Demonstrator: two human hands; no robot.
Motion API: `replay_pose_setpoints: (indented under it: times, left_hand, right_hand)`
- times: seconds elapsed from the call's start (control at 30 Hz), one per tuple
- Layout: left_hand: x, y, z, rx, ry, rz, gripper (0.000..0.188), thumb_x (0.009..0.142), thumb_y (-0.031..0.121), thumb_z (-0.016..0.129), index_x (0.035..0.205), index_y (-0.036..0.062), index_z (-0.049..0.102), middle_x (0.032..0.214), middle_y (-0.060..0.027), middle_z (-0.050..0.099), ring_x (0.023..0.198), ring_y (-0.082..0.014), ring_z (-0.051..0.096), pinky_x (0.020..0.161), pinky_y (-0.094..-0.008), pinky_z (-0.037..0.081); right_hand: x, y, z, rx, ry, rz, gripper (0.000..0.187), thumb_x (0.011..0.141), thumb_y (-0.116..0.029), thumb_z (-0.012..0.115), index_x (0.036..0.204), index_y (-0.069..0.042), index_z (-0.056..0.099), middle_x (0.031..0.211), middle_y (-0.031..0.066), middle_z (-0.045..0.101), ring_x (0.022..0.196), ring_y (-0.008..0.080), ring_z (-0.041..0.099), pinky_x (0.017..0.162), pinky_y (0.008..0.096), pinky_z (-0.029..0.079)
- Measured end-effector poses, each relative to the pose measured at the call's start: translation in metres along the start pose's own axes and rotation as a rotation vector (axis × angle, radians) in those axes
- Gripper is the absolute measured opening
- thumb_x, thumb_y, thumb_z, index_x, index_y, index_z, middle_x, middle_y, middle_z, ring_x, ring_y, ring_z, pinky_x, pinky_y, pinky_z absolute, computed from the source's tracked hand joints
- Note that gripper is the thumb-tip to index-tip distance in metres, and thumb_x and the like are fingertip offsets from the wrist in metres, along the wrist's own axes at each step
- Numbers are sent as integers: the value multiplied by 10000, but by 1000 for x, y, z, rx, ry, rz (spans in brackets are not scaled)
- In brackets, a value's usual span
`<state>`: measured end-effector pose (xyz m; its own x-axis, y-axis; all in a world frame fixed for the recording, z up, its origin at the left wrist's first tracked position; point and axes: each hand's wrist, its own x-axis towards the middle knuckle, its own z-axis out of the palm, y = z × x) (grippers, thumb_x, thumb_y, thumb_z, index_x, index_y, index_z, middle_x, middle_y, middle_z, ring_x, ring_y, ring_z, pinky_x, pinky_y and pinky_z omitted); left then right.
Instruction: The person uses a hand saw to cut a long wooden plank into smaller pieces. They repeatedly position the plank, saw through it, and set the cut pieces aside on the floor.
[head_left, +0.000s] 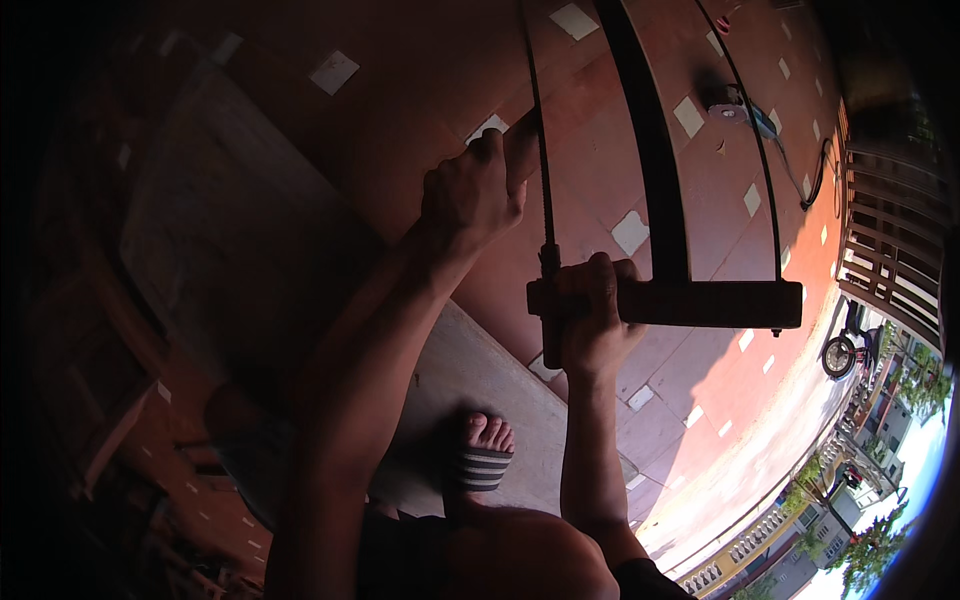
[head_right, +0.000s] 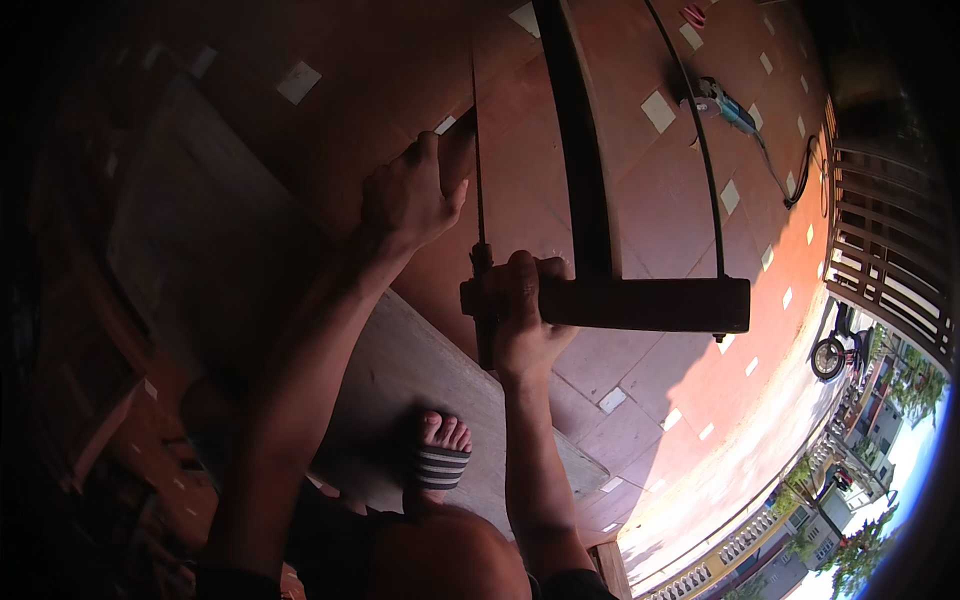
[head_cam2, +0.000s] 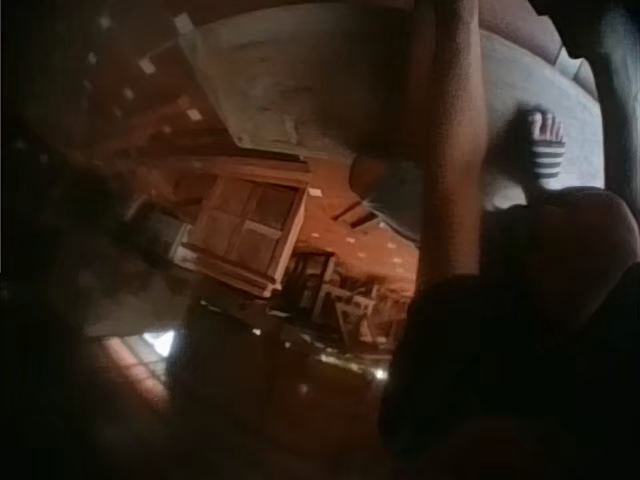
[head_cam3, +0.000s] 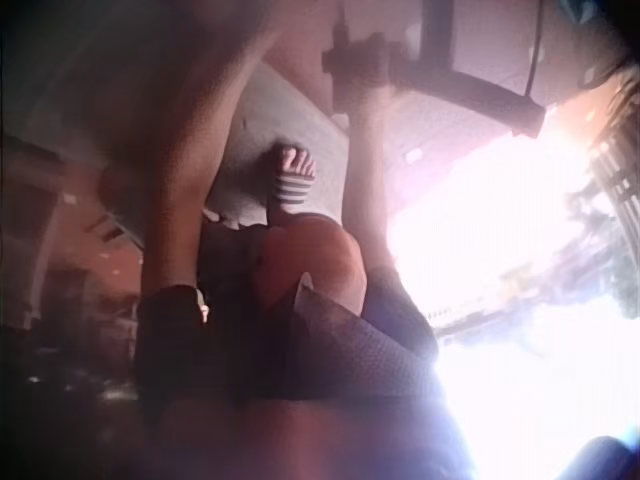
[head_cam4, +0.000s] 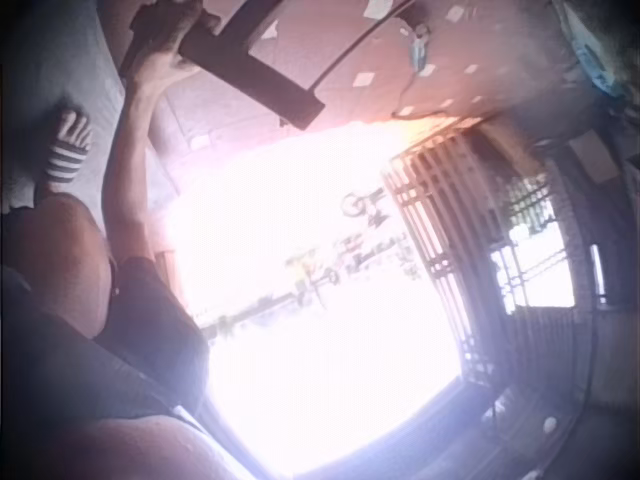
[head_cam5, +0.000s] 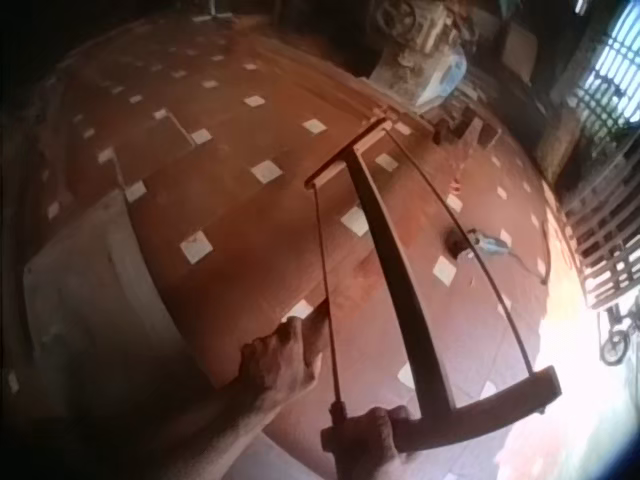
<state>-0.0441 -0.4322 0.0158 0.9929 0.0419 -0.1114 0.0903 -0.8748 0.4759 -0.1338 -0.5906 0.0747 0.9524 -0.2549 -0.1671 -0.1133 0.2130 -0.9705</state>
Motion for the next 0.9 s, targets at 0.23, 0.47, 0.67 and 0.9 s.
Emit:
replay_pose_setpoints:
  times: [0.23, 0.47, 0.67, 0.9]
  left_hand:
    - [-1, 3, -9, -48, -40, -13, 428, 874, 299, 794, 1096, 7, 575, 926, -199, 738, 831, -375, 777, 751, -489, 640]
    - [-1, 8, -2, -26, -51, -26, 588, 865, 350, 799, 1276, 9, 554, 1085, -189, 734, 929, -385, 760, 827, -517, 613]
    - [-39, -28, -5, -20, 324, 290, 753, 896, 401, 783, 1445, -8, 468, 1411, -245, 590, 1287, -384, 603, 1093, -518, 476]
    - [-217, -118, -26, -81, 245, 275, 836, 913, 397, 779, 1509, -30, 377, 1519, -301, 456, 1369, -483, 490, 1141, -549, 417]
  right_hand:
    - [-9, -11, 6, 112, -73, 41, 171, 1073, -90, 616, 934, -16, 550, 773, 76, 635, 643, 116, 578, 586, 307, 493]
    - [-71, -77, -54, 2, -183, -146, 201, 1064, -107, 597, 893, -60, 501, 730, 81, 576, 644, 166, 516, 658, 355, 438]
    - [-153, -142, -129, -176, -158, -251, 183, 1042, -120, 595, 919, -77, 466, 731, 79, 553, 654, 171, 511, 686, 363, 453]
    - [-252, -135, -196, -284, 150, -119, 142, 992, -46, 675, 948, -54, 541, 789, 67, 619, 695, 135, 582, 656, 311, 487]
